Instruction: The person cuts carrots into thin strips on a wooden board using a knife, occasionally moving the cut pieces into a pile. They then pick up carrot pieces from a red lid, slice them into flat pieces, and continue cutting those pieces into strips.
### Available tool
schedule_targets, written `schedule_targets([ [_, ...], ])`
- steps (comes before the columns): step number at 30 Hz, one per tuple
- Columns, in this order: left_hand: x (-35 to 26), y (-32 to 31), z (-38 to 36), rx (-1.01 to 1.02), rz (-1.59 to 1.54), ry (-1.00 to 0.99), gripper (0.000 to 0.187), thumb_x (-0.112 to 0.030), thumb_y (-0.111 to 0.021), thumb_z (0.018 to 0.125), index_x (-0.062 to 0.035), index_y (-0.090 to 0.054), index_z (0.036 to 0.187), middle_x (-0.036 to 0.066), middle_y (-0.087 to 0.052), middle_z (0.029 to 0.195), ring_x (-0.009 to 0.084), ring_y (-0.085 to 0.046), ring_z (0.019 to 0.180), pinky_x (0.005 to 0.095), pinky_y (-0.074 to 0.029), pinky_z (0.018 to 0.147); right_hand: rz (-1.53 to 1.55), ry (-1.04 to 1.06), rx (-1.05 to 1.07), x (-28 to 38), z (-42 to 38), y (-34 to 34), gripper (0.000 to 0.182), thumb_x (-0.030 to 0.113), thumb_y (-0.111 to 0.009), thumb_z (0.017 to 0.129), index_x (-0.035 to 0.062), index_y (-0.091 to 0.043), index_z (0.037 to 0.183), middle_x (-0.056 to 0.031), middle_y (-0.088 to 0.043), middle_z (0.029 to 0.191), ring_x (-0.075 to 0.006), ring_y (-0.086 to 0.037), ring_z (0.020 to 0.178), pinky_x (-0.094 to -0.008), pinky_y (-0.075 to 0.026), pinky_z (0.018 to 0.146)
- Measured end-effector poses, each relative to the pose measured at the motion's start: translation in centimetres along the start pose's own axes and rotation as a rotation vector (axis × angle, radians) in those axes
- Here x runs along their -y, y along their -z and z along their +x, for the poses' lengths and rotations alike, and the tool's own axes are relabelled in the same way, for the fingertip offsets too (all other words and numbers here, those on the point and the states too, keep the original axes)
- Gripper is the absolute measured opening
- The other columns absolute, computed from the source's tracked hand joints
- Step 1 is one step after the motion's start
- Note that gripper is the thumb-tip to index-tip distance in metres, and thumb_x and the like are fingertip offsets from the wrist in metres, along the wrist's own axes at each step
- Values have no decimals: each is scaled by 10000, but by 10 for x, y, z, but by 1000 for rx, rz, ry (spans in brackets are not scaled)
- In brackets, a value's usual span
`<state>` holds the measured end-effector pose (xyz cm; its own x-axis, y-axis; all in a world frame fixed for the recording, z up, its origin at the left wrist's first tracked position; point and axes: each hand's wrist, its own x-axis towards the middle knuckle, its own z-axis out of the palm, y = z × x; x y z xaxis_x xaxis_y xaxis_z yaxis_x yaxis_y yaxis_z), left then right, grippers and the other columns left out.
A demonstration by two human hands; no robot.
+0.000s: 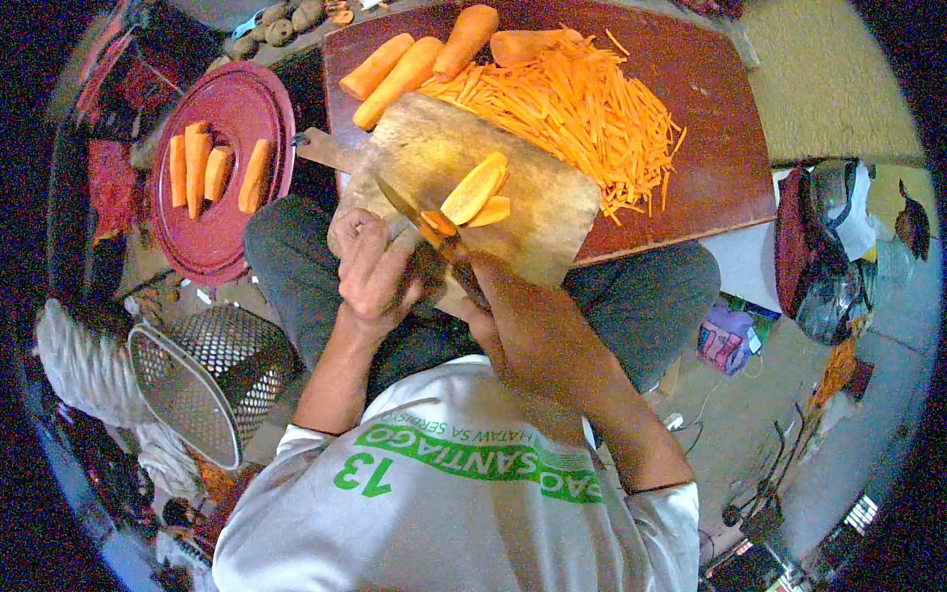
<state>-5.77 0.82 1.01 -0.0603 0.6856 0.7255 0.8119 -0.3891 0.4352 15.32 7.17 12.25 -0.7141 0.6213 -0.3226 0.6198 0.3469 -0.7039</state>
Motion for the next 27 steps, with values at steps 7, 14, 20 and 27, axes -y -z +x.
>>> schedule_targets([
  [7,1,-2,3,-4,17,-27,511,9,-726,597,48,-737,1106,165,-689,1001,316,-669,802,473,-475,841,-44,-130,98,-30,12,-15,348,142,-626,1032,7,-514,1333,-298,-718,1095,-471,-732,991,-526,-577,830],
  [14,0,-2,0,-19,8,-15,482,-2,-719,594,41,-736,1073,172,-684,988,327,-655,779,476,-476,838,160,94,-162,-21,-4,-7,518,114,-642,1027,-11,-519,1515,-248,-746,1116,-360,-763,1001,-414,-576,894],
  [20,1,-4,-5,-22,-17,-1,473,-16,-722,595,37,-744,1064,178,-688,969,347,-656,800,496,-491,846,100,131,-79,-3,-5,7,503,214,-618,1070,7,-457,1500,-304,-729,1159,-515,-719,1050,-557,-581,885],
  [27,3,-5,-8,-28,-33,2,476,-1,-725,588,34,-760,1062,188,-707,964,377,-669,834,532,-517,867,107,117,-116,0,-9,5,485,155,-638,1043,-5,-506,1482,-276,-729,1120,-483,-723,1027,-500,-574,865],
])
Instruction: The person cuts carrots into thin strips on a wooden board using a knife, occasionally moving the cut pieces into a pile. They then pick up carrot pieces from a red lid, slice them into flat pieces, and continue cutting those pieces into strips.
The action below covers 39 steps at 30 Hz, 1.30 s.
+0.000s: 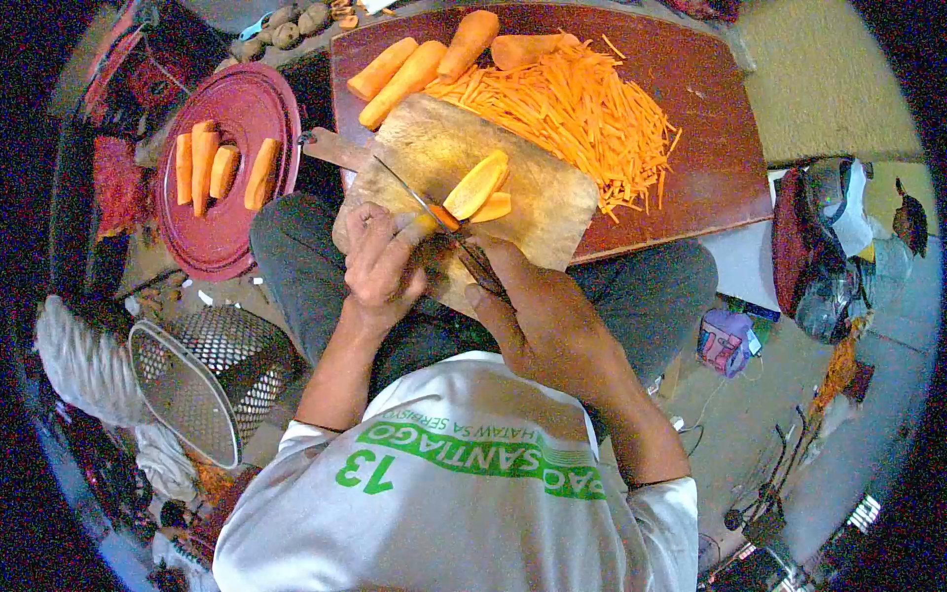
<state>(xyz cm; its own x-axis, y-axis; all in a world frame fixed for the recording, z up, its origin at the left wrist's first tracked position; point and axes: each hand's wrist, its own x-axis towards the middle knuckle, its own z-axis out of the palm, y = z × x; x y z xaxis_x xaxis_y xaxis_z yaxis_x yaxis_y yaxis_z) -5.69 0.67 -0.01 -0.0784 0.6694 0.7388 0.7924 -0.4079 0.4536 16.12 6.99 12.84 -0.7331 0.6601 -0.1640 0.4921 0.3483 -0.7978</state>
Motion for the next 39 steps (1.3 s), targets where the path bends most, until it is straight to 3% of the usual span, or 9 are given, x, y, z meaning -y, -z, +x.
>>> schedule_targets([
  [2,-1,0,2,-3,-7,-4,467,18,-724,593,38,-750,1058,187,-704,978,370,-669,832,522,-513,863,-17,11,32,1,2,1,493,213,-615,1069,22,-457,1496,-301,-728,1149,-522,-715,1026,-568,-584,866],
  [5,-3,2,5,-5,-11,-7,449,49,-721,601,48,-729,1050,185,-691,993,361,-668,825,503,-511,851,-26,-44,19,6,2,1,451,145,-649,1032,-24,-528,1433,-273,-724,1087,-477,-721,1010,-489,-567,838],
  [8,-3,2,5,1,-13,1,454,66,-724,587,52,-725,1041,187,-684,981,376,-669,833,505,-527,849,-58,1,16,9,2,0,438,154,-646,1034,-24,-521,1414,-269,-721,1062,-482,-718,989,-498,-566,821],
  [22,-1,-2,9,-37,-61,-11,464,78,-719,575,60,-717,1039,193,-648,936,389,-660,827,501,-550,849,-139,-209,171,-35,5,-25,412,127,-622,1023,7,-493,1396,-322,-714,1056,-506,-708,1008,-537,-556,835],
  [26,-4,-4,6,-2,-38,52,377,54,-785,677,39,-720,1048,185,-657,959,378,-651,838,487,-523,873,-167,-233,180,-47,8,-23,399,116,-609,1017,12,-521,1392,-307,-714,966,-524,-701,937,-545,-548,807],
  [29,-9,-8,6,38,-15,158,352,-6,-845,760,22,-717,1087,190,-669,1024,384,-647,891,485,-504,909,-37,-97,52,-62,4,-25,402,129,-632,1013,3,-559,1388,-255,-697,860,-460,-710,805,-507,-546,745],
  [32,-6,-13,-3,94,-10,233,413,-77,-869,821,5,-692,1186,207,-669,1114,408,-639,995,492,-496,949,94,-60,-26,-49,3,-17,397,140,-654,1014,-7,-595,1377,-171,-642,780,-304,-695,714,-432,-539,692],
  [35,-1,-18,-4,179,17,246,522,-142,-859,870,-14,-642,1327,231,-647,1202,434,-616,1105,507,-498,984,152,-52,-140,-54,-6,-15,414,280,-640,1054,-12,-605,1345,-222,-736,951,-381,-757,853,-488,-569,746],
  [39,-8,-23,9,322,65,293,570,-213,-847,906,-28,-613,1391,250,-609,1276,444,-600,1152,520,-493,1008,275,-85,-313,-67,-21,-7,373,232,-645,1039,-15,-637,1319,-91,-680,866,-199,-664,751,-386,-537,690],
])
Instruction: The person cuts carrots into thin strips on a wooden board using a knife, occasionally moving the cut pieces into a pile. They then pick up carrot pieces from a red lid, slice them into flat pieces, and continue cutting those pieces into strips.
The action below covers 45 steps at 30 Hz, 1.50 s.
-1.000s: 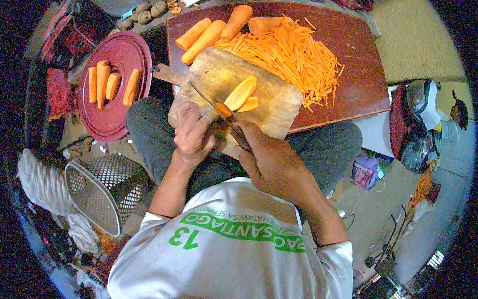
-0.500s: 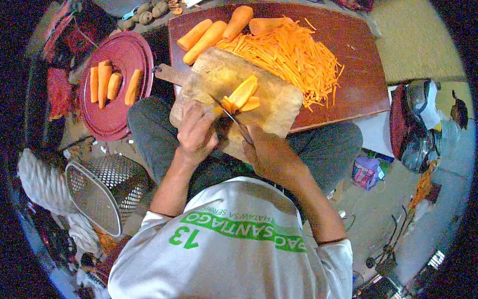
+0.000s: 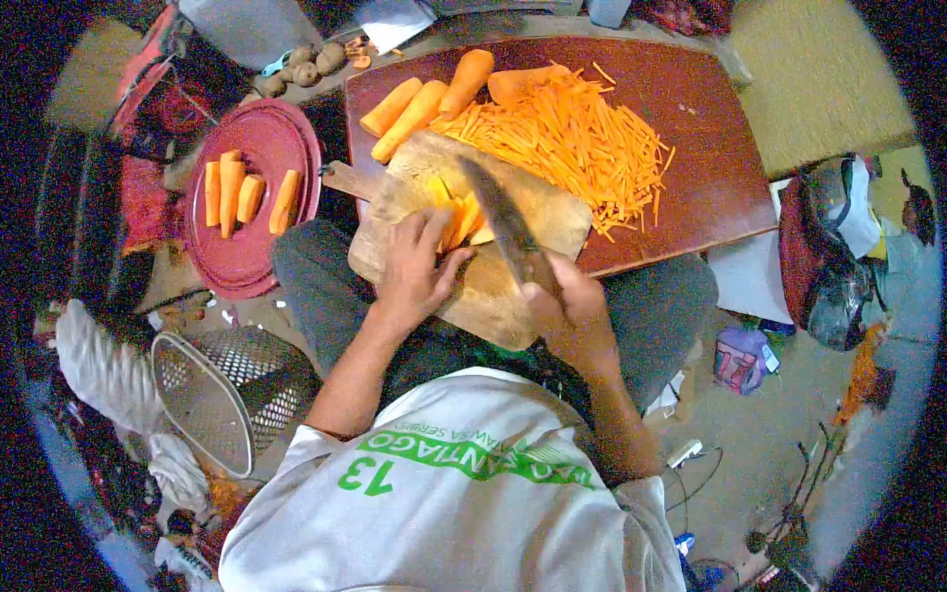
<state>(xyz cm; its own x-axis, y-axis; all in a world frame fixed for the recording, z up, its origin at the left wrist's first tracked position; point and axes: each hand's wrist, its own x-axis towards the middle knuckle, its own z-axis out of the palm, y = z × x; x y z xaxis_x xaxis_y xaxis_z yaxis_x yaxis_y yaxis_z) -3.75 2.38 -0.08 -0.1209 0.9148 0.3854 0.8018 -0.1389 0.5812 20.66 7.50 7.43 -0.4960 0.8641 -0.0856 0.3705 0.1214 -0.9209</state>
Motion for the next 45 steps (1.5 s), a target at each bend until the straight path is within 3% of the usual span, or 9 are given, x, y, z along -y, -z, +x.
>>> schedule_targets([
  [6,4,-7,7,3,27,6,573,-188,-845,905,-9,-608,1394,252,-613,1279,447,-599,1167,515,-493,1023,193,-111,-77,-27,-1,16,264,161,-596,1040,2,-646,1245,12,-593,821,-91,-530,657,-293,-468,594],
  [15,1,-8,20,18,25,-2,594,-181,-848,903,-19,-605,1421,258,-612,1253,445,-603,1159,512,-510,995,402,-206,16,-35,0,-6,574,139,-611,1069,0,-455,1603,18,-563,838,-45,-492,511,-232,-412,416],
  [21,7,-3,35,90,133,-38,588,-232,-832,938,-27,-616,1445,273,-590,1305,462,-594,1206,518,-510,1040,222,134,23,-34,36,-42,623,67,-649,998,-38,-477,1587,-149,-709,1292,-194,-660,1153,-314,-498,1029],
  [24,17,2,42,66,157,-54,563,-243,-830,933,-35,-644,1423,260,-589,1272,446,-581,1188,517,-493,1042,121,28,110,-15,45,-37,635,162,-689,993,-45,-486,1558,-265,-696,1372,-349,-689,1258,-404,-502,1092],
  [31,26,-2,46,-4,161,-87,556,-317,-831,923,-63,-663,1388,247,-596,1242,417,-584,1138,507,-461,992,208,17,62,-35,52,-19,599,156,-706,1002,-23,-534,1546,-224,-711,1373,-275,-672,1267,-392,-481,1117],
  [34,21,-1,46,-26,211,-83,570,-352,-836,915,-72,-667,1382,239,-597,1259,411,-559,1192,522,-448,999,366,-117,60,-37,46,-4,617,97,-665,1026,-24,-464,1597,-30,-669,943,-51,-539,589,-225,-446,534],
  [36,15,2,48,-17,246,-126,582,-378,-840,905,-81,-671,1375,229,-598,1281,407,-540,1228,540,-432,1011,467,-233,88,-34,36,9,602,99,-668,1015,-23,-493,1578,-60,-716,990,-105,-637,686,-277,-537,636],
  [37,11,4,49,-5,260,-168,589,-392,-843,898,-85,-673,1372,222,-598,1295,405,-531,1243,550,-422,1018,530,-187,39,-33,32,6,612,99,-647,1031,1,-464,1607,-2,-640,859,-30,-497,554,-219,-417,487],
  [45,3,3,75,193,260,-211,480,-381,-832,884,-126,-737,1279,126,-667,1313,368,-547,1289,564,-343,1113,474,-248,27,-37,8,22,645,114,-625,1050,16,-401,1648,7,-589,779,-74,-529,538,-255,-438,451],
])
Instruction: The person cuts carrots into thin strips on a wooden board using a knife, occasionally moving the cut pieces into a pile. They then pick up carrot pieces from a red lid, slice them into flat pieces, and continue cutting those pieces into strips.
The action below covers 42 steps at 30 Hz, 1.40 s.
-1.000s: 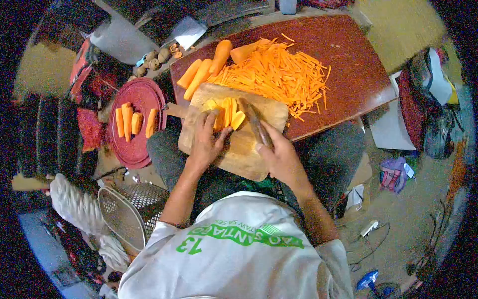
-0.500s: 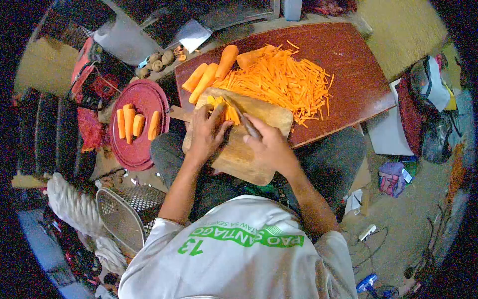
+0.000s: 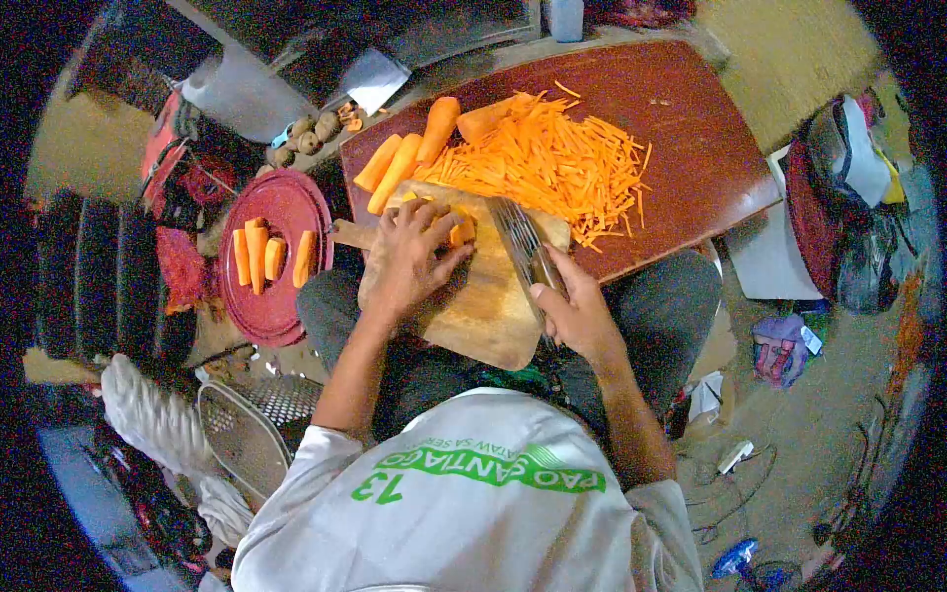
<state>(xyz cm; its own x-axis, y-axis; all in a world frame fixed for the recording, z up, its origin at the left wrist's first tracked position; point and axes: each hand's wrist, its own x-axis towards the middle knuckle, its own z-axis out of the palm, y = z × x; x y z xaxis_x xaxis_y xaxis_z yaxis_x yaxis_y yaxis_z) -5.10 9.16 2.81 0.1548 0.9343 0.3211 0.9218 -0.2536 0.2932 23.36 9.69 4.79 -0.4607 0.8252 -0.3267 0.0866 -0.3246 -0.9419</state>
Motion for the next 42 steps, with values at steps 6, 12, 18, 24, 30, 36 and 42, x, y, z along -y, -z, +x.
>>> schedule_targets([
  [6,6,-8,17,-55,9,-84,304,-268,-832,866,-109,-777,1119,106,-700,1202,336,-572,1250,620,-325,1103,7,13,-38,-13,-7,10,647,133,-633,1052,28,-403,1647,-2,-608,834,-78,-547,546,-257,-473,466],
  [12,4,-18,19,-86,71,-139,169,-193,-767,895,-112,-758,1042,97,-686,1131,322,-593,1218,636,-331,1098,2,17,-48,-12,-11,11,642,149,-633,1051,32,-413,1642,-5,-610,837,-80,-551,546,-260,-480,467],
  [18,-20,-20,-5,-96,126,-215,140,-149,-745,898,-95,-737,1027,75,-688,1135,300,-617,1192,623,-352,1077,-50,20,-50,-13,-9,11,623,152,-630,1050,43,-438,1633,-4,-616,828,-80,-552,549,-263,-474,467],
  [24,-47,-26,-39,-109,-82,-121,337,-217,-800,879,-108,-736,1191,88,-676,1230,323,-606,1226,571,-352,1099,-102,16,-34,-6,-9,6,623,131,-638,1033,24,-456,1619,-37,-677,903,-91,-561,614,-275,-495,560],
  [30,-13,1,-19,-26,158,-63,398,-237,-761,924,-166,-717,1313,159,-598,1389,392,-522,1351,576,-369,1124,-196,11,-48,-3,-7,3,622,117,-644,1024,13,-464,1610,-43,-677,993,-101,-573,714,-286,-507,645],
  [36,18,9,-8,-12,-46,-158,300,-133,-764,887,-69,-744,1179,220,-590,1378,448,-549,1337,557,-473,1102,-130,-62,-22,3,-13,-1,619,95,-649,1023,-13,-459,1602,-78,-697,1112,-141,-639,894,-308,-551,814],
  [42,48,0,-17,-33,-125,-191,344,-71,-782,831,-37,-744,1171,235,-595,1387,466,-543,1371,546,-491,1125,-207,67,-35,-8,-9,-5,601,103,-670,1019,-34,-484,1573,-169,-717,1292,-212,-673,1181,-348,-522,1045],
])
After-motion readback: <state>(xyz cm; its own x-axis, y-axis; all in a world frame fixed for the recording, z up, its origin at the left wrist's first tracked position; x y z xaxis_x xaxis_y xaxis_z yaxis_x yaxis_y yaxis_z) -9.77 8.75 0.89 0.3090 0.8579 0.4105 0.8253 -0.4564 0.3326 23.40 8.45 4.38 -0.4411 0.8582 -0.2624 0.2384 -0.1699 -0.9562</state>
